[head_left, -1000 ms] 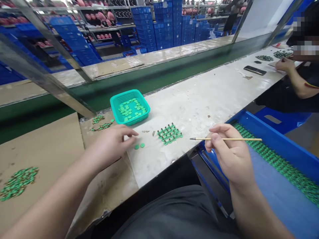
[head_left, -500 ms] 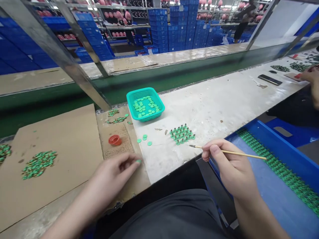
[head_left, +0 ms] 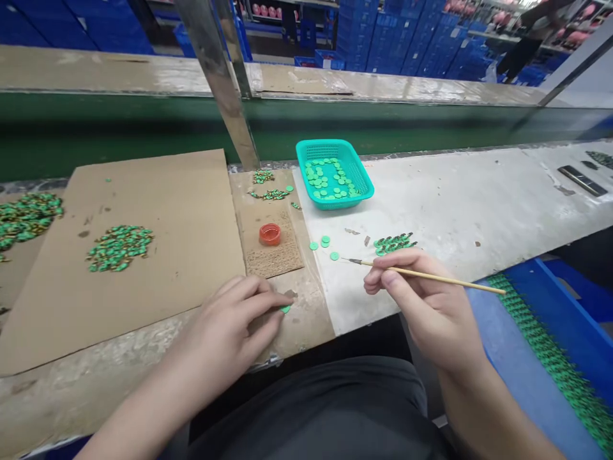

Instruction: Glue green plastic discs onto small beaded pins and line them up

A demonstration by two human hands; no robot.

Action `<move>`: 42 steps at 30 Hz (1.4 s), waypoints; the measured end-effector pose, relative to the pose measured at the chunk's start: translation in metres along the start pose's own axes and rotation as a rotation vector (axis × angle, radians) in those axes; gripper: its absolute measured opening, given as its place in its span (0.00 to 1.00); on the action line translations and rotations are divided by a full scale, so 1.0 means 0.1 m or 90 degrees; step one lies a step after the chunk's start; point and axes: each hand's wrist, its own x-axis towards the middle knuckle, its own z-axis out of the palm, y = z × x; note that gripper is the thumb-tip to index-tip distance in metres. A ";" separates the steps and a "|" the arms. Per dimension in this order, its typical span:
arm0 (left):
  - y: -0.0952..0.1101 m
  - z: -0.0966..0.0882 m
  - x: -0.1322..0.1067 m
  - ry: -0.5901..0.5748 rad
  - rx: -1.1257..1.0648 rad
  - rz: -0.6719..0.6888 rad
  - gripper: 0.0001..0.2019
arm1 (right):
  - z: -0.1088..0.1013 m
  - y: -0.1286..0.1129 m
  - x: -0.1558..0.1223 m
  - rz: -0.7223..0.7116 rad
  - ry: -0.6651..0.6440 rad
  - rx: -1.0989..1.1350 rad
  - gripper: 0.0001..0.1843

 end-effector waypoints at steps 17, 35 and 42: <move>0.08 0.18 -0.46 0.116 0.108 0.113 0.19 | 0.70 -0.02 0.66 -0.050 -0.108 -0.051 0.09; 0.11 0.56 -0.69 0.174 0.063 0.041 0.28 | 1.28 0.34 1.23 -0.338 -0.243 -0.379 0.17; 0.13 0.58 -0.68 0.183 0.052 0.039 0.28 | 1.28 0.37 1.21 -0.349 -0.227 -0.380 0.17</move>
